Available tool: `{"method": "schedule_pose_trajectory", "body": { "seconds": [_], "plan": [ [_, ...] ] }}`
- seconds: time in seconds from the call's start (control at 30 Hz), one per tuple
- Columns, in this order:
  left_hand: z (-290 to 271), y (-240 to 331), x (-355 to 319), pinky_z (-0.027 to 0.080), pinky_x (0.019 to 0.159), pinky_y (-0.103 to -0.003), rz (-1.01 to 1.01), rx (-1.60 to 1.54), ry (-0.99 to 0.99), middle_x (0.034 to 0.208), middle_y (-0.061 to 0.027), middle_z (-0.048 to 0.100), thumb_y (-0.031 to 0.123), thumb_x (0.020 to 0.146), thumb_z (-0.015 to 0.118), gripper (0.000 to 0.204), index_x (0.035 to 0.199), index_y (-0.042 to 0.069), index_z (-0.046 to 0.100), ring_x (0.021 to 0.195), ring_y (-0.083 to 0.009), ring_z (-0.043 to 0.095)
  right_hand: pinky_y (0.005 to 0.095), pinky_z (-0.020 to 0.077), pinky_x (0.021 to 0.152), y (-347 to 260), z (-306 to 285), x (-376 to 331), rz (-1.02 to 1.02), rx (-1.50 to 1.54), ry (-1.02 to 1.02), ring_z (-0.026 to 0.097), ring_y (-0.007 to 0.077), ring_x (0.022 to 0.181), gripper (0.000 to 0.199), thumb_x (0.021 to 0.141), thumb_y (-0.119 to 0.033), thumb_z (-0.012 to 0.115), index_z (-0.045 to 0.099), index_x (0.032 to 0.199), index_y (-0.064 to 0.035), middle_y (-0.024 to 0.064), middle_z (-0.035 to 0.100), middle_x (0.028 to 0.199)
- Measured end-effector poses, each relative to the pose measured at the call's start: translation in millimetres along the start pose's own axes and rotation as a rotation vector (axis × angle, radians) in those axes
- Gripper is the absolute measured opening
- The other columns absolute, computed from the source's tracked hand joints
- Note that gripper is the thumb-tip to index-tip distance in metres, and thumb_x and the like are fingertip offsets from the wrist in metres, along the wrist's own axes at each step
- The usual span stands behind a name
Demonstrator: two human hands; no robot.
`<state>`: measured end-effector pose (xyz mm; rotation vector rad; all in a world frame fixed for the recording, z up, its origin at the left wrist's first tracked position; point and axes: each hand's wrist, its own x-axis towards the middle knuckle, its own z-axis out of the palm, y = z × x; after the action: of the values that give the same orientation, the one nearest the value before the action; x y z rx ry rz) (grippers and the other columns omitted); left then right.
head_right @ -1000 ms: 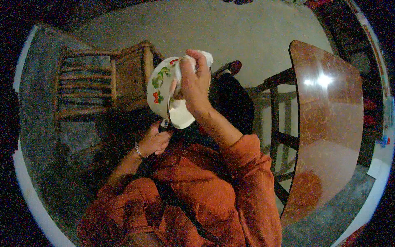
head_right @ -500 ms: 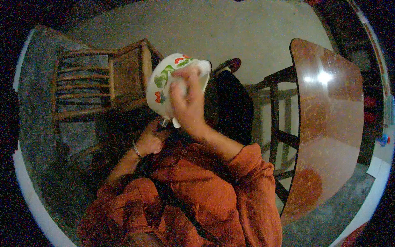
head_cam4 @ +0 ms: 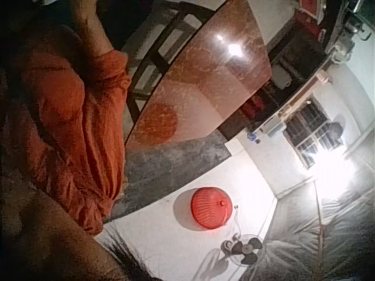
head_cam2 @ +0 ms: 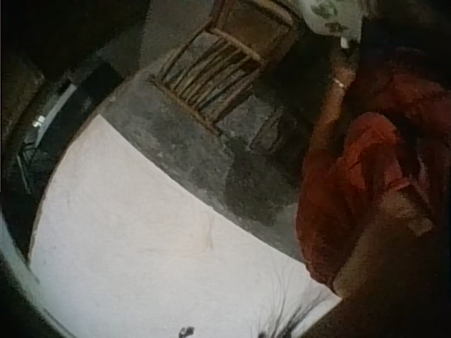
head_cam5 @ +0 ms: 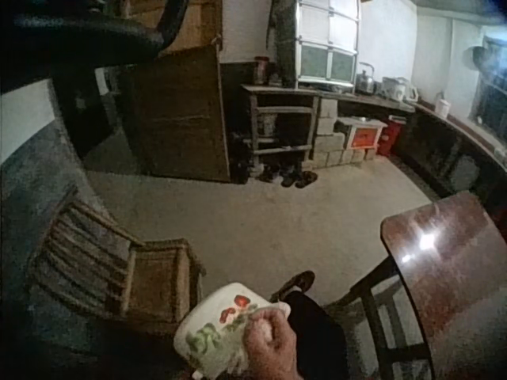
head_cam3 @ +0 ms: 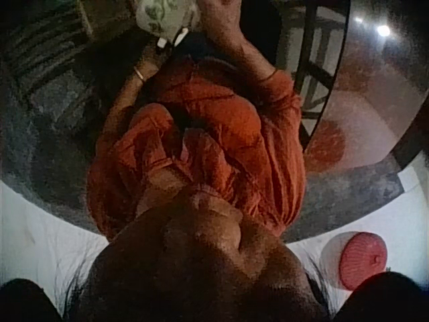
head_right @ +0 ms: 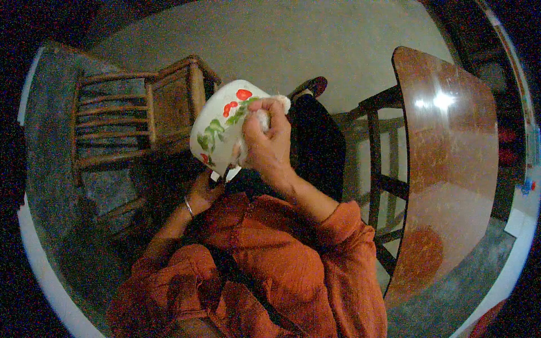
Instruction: The person wipes a kitchen countertop with a cloth, then picks up a small pot and wipes its interior and exterior surfaces. The person moves from the counter to a table area while continuing to wipe the pot.
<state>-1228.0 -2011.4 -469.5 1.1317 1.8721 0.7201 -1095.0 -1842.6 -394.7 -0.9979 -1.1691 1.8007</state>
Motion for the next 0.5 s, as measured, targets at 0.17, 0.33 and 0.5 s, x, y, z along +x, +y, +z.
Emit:
{"method": "schedule_pose_trajectory", "body": {
  "seconds": [0.17,0.33,0.5],
  "plan": [
    [-7,-47,23,0.047,0.081,-0.039,0.023,0.064,-0.108,0.100,-0.0189,0.062,0.013,0.078,0.062,0.040,0.114,0.000,0.049,0.091,-0.0302,0.061,0.0187,0.0372,0.046,-6,13,-25,-0.069,0.157,-0.040,0.044,0.0064,0.054,0.014,0.085,-0.003,0.047,0.044,0.098,-0.0073,0.0008,0.048,0.074],
    [-4,-74,52,0.045,0.088,-0.035,0.310,-0.077,-0.027,0.112,-0.0147,0.059,0.008,0.076,0.065,0.040,0.114,0.003,0.051,0.103,-0.0253,0.056,0.0180,0.0373,0.050,32,8,-45,-0.451,-0.243,-0.089,0.044,0.0047,0.058,0.016,0.083,0.002,0.048,0.044,0.097,-0.0061,0.0001,0.048,0.076],
    [-45,-48,52,0.041,0.094,-0.033,0.095,-0.133,-0.145,0.116,-0.0096,0.056,0.013,0.082,0.062,0.037,0.116,0.004,0.050,0.108,-0.0202,0.052,0.0188,0.0390,0.054,35,-5,-63,-0.364,-0.159,-0.112,0.046,0.0052,0.062,0.017,0.082,0.004,0.049,0.045,0.096,-0.0045,0.0003,0.049,0.077]
  ]
}}
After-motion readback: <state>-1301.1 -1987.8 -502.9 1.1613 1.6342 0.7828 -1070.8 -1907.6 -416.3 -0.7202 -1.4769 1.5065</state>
